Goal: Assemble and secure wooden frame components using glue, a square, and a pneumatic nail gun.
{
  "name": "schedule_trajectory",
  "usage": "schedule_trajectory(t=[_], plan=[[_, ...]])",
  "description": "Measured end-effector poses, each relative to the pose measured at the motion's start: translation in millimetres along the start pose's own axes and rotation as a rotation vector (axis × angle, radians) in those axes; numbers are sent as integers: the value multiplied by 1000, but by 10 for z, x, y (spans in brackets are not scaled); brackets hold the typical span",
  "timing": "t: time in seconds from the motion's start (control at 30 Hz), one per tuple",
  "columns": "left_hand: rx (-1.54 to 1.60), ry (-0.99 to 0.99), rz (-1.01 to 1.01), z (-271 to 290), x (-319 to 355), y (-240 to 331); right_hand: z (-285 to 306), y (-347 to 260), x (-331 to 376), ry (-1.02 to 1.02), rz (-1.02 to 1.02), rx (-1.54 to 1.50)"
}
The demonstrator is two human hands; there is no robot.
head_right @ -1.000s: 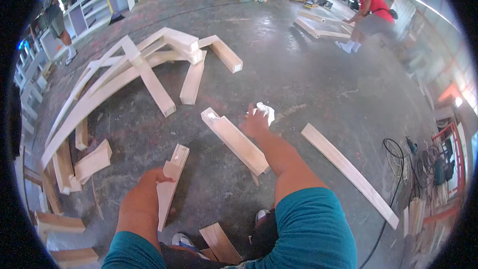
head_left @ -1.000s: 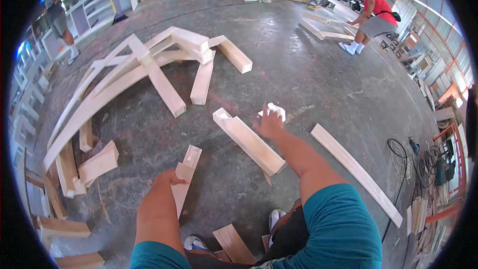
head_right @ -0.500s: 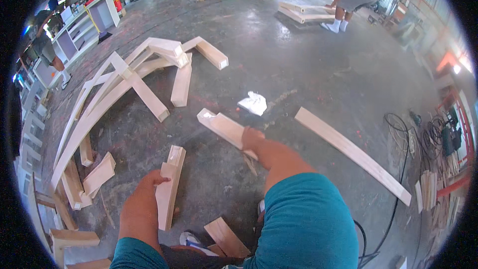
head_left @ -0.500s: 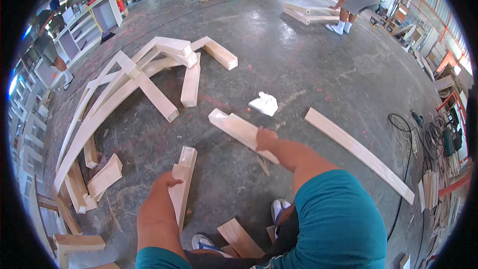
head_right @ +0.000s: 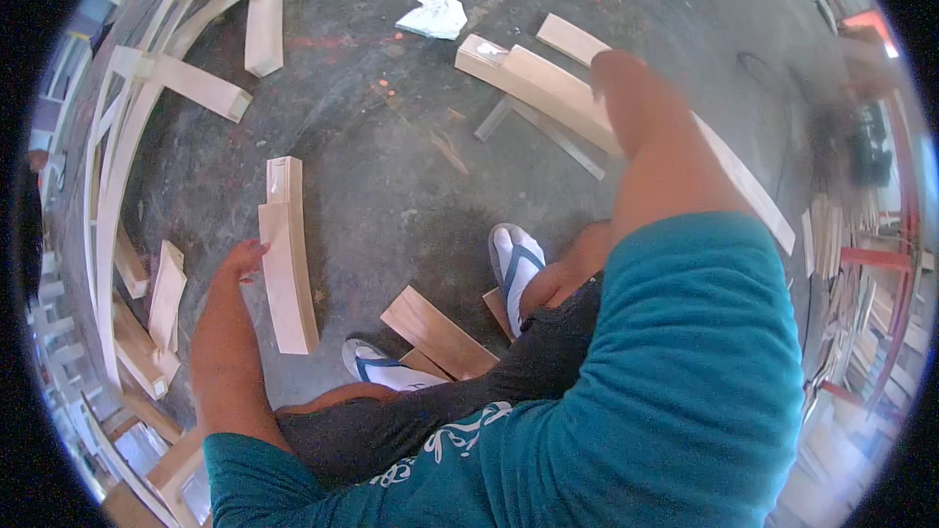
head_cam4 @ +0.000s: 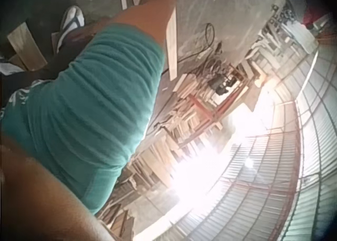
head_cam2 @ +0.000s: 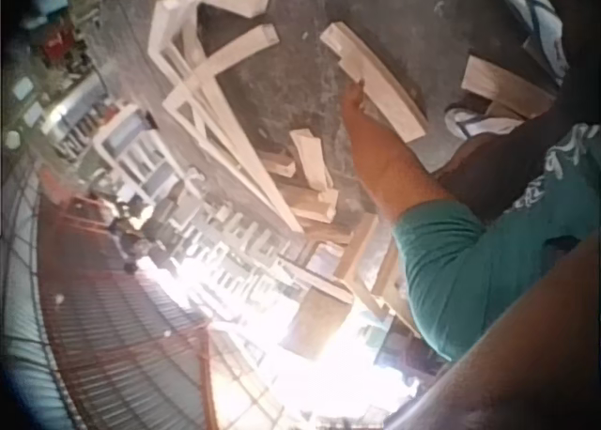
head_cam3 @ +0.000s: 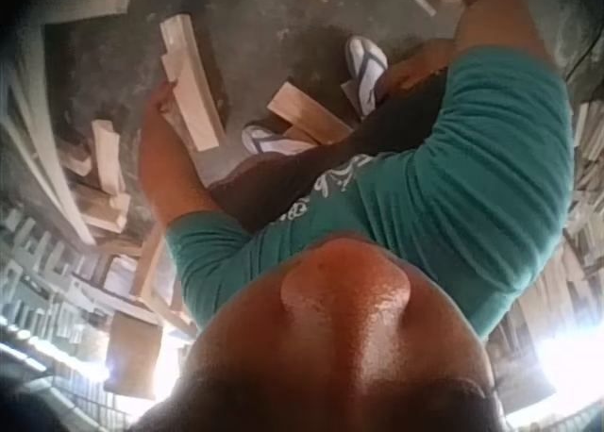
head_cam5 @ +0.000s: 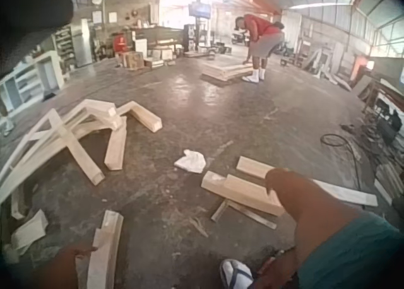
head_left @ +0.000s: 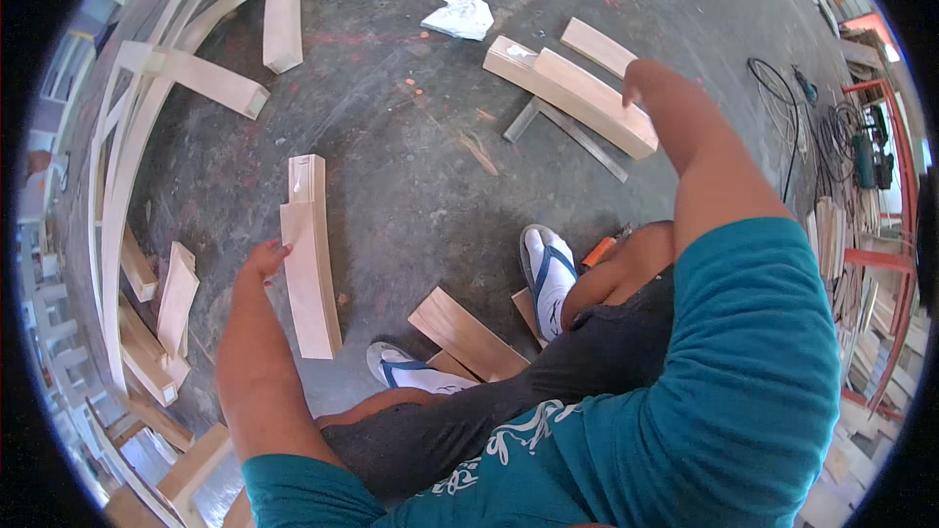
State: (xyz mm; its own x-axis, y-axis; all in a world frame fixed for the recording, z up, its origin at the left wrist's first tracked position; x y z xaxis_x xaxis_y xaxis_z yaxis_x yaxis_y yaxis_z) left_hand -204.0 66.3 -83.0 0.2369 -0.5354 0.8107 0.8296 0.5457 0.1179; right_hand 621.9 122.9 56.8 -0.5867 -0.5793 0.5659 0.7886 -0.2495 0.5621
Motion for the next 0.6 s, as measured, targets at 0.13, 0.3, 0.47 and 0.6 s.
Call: schedule_trajectory(t=[0.13, 0.3, 0.47, 0.6], plan=[[39, 45, 33, 141, -116, -331, 73, 500, -240, 159, 71, -231], [93, 47, 38, -35, -118, 24, -1005, 1904, -1465, 458, 4, -338], [-71, 206, 25, 566, 92, -431, -1726, 1308, -1492, 447, -60, -602], [-250, 276, -124, 540, 300, 116, -1751, 1178, -1515, 315, -173, -554]])
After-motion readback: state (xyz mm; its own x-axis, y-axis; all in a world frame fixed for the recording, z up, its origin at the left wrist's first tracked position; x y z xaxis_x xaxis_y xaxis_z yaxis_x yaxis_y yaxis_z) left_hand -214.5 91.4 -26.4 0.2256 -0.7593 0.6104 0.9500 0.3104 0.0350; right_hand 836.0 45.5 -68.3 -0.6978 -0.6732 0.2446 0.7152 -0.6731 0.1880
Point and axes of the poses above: each hand's wrist, its own x-axis away from the middle knuckle, its own z-axis out of the back of the hand, y = z × x, the point moved 6 cm from there along -x, towards the middle knuckle, and after that the axes turned 3 degrees about y, right-handed, at the moved point
